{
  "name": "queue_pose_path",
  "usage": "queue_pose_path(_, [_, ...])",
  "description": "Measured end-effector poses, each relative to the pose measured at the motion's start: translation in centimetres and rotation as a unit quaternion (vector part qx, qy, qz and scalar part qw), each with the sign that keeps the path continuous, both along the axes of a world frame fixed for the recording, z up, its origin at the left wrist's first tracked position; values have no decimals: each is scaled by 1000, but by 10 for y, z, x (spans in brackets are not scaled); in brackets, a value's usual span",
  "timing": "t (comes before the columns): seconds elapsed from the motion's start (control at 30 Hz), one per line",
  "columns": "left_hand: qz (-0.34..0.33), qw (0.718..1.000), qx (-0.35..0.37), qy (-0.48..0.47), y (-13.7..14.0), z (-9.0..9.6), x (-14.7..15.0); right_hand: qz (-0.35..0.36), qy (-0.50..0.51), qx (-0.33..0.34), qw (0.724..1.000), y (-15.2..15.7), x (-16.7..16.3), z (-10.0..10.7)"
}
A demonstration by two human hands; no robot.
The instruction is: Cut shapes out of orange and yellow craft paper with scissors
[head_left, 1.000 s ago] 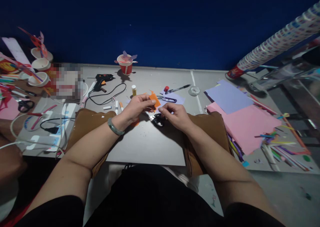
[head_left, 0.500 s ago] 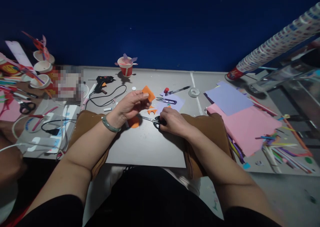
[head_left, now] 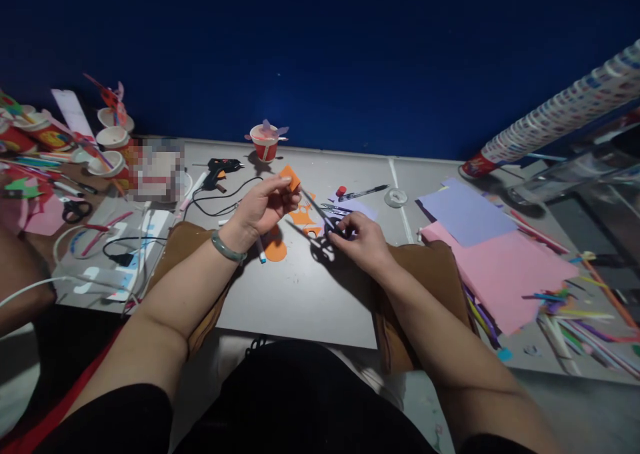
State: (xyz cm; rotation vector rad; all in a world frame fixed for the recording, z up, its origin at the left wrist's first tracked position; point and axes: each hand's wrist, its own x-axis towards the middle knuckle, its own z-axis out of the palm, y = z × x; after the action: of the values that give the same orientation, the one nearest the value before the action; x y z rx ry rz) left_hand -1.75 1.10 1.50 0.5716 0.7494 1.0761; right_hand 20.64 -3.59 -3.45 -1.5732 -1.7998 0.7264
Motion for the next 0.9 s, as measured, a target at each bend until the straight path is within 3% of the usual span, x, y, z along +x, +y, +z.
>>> queue_pose_path(0.1, [12, 1000, -7, -9, 2, 0, -1, 24, 193, -62, 979, 2, 2, -1])
queue_pose_path(0.2, [8, 1000, -7, -21, 3, -3, -2, 146, 329, -139, 923, -1, 2, -1])
queue_pose_path(0.3, [7, 1000, -3, -22, 3, -6, -3, 293, 362, -154, 872, -5, 2, 2])
queue_pose_path(0.37, [5, 1000, 1, -16, 3, -6, -3, 360, 341, -160, 854, -8, 2, 6])
queue_pose_path(0.5, [-12, 1000, 15, -4, 1, -6, -2, 399, 311, -180, 843, -10, 2, 10])
queue_pose_path(0.9, [-20, 1000, 9, 19, 0, -6, 0, 386, 322, -172, 847, -9, 0, 6])
